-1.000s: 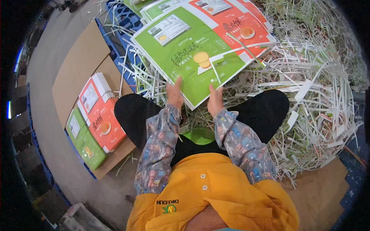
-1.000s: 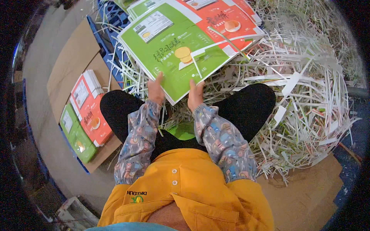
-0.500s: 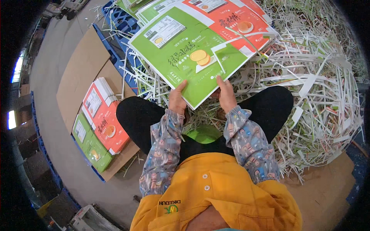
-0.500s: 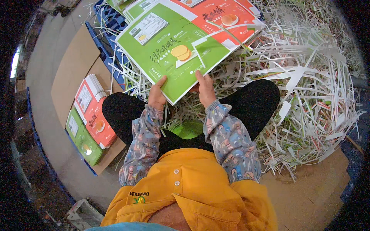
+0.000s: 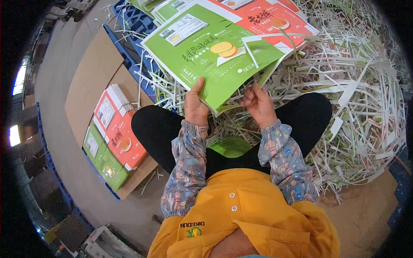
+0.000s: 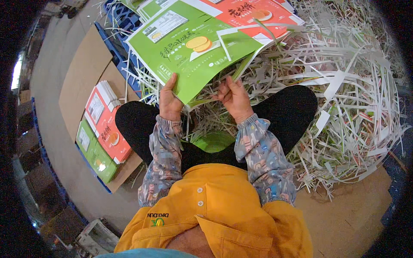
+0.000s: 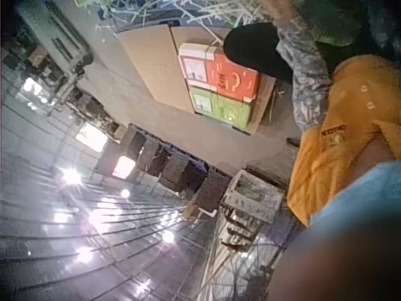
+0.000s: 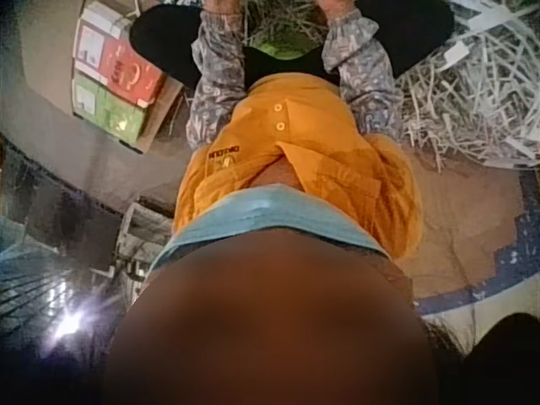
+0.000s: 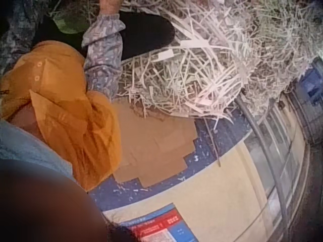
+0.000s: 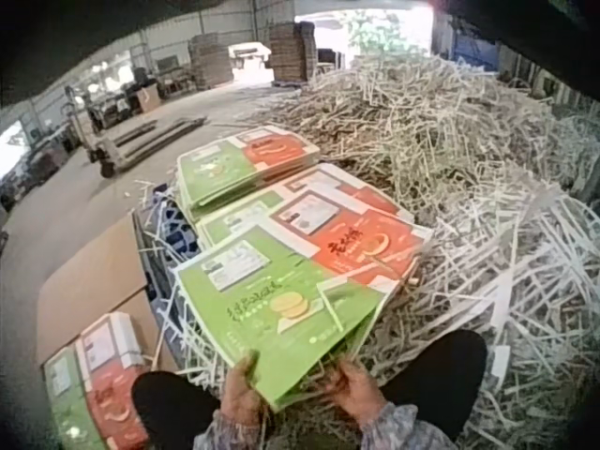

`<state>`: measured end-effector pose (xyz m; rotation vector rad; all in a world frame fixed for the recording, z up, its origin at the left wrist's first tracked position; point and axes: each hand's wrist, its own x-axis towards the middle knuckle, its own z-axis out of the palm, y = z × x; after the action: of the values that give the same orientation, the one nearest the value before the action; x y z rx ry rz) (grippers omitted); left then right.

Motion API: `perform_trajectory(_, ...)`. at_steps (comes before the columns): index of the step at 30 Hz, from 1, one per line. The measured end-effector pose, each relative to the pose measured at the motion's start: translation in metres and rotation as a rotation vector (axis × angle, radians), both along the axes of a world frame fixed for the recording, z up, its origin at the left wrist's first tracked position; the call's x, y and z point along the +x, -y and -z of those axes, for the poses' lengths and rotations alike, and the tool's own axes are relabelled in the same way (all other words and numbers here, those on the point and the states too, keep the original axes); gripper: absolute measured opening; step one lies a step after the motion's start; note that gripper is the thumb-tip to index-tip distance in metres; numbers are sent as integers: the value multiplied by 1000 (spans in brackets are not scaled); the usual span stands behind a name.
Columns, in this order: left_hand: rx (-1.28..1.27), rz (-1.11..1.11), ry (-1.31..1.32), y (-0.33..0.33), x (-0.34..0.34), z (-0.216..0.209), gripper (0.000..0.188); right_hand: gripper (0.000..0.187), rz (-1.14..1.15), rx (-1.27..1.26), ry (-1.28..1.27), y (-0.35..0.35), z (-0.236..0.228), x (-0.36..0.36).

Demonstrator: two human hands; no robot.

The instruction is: Sorting through a pile of paper scraps to extract and stack flat paper product boxes.

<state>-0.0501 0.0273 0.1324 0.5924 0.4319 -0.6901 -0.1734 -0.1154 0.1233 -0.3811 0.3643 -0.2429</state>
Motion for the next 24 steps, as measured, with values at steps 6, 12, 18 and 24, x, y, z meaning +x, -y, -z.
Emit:
perform_trajectory(6,-38,14,81,-11,18,-2,38,14,122,-949,-851,49,66,-29)
perform_trajectory(12,204,25,252,5,-2,-13,38,23,472,-1694,-717,31,78,-16)
perform_trajectory(18,169,79,199,-1,-26,10,38,38,-127,-62,-224,-7,0,-4)
perform_trajectory(24,217,251,110,-5,-65,-5,35,36,165,-105,-354,-1,10,22)
